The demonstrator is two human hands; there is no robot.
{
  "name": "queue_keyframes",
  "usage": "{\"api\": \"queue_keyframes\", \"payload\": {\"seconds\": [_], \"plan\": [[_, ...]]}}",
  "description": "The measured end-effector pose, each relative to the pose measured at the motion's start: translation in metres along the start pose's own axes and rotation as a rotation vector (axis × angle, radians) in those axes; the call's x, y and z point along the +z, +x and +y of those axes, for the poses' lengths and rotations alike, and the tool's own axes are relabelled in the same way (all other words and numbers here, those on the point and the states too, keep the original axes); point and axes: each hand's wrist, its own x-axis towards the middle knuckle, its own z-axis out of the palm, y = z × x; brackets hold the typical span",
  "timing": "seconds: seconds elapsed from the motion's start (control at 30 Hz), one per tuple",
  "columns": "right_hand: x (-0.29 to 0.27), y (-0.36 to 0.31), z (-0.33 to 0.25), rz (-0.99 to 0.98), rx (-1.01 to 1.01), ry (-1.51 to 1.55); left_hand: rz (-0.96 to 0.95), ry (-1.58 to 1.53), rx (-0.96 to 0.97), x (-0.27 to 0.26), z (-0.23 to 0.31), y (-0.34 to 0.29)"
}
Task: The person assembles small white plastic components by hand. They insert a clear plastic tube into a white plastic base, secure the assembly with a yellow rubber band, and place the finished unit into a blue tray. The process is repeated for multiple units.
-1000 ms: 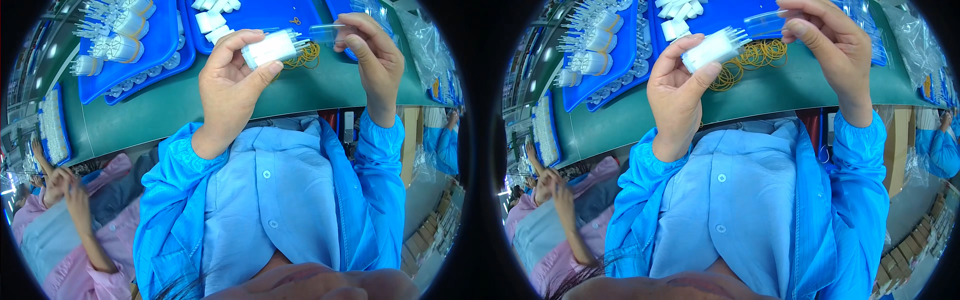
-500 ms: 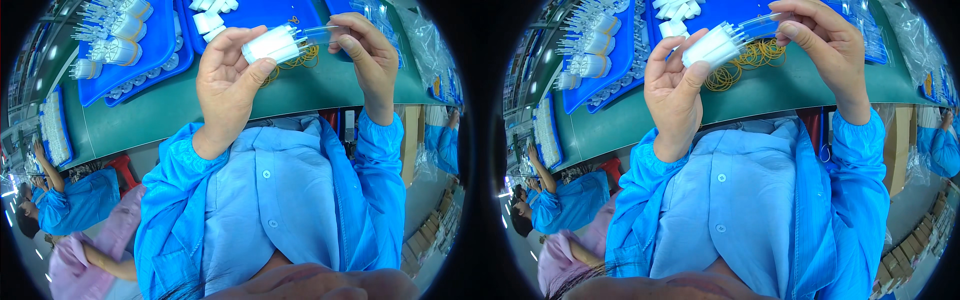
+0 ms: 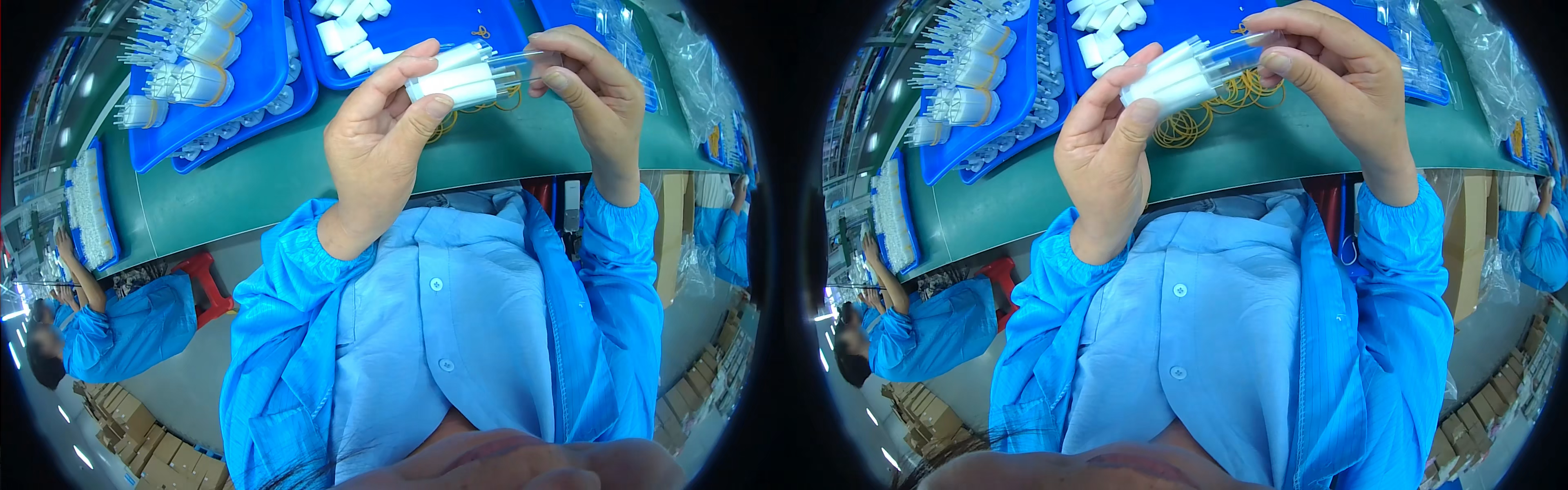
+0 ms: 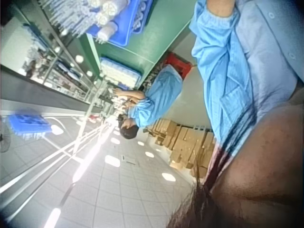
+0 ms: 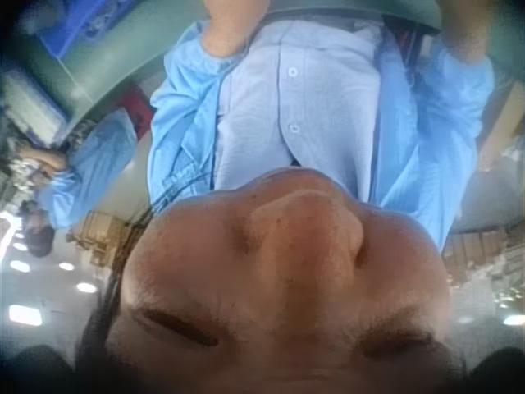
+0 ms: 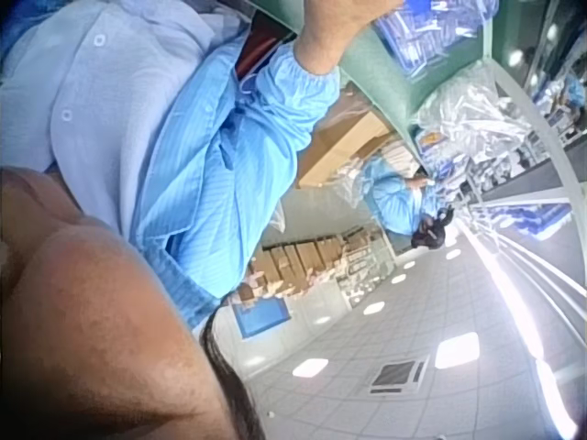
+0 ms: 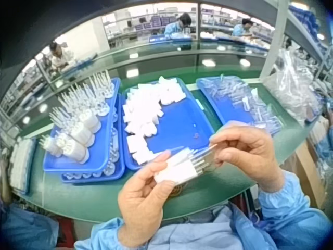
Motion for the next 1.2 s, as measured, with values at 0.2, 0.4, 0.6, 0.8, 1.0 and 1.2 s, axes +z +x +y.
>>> {"api": "queue_keyframes", "payload": {"seconds": [0.2,0.4,0.6,0.8,1.0,1.2], "plan": [[0.001,-0.003,0.0,-0.012,0.034,0.049,0.028,0.004,-0.011,0.0,0.0,0.0],[0.003,-0.006,0.005,0.022,0.059,0.115,0.024,0.188,0.057,-0.003,-0.001,0.001],[0.001,-0.003,0.001,-0.024,0.015,0.047,0.027,0.257,0.094,0.005,0.002,0.003],[-0.002,0.006,-0.008,-0.039,-0.073,-0.155,0.042,0.242,0.073,0.004,0.0,0.002],[-0.004,0.003,-0.007,-0.076,-0.028,-0.089,0.051,0.263,0.106,0.007,0.002,0.001],[-0.002,0.001,-0.001,-0.02,0.004,0.076,0.01,0.276,0.055,0.007,0.007,0.005]]}}
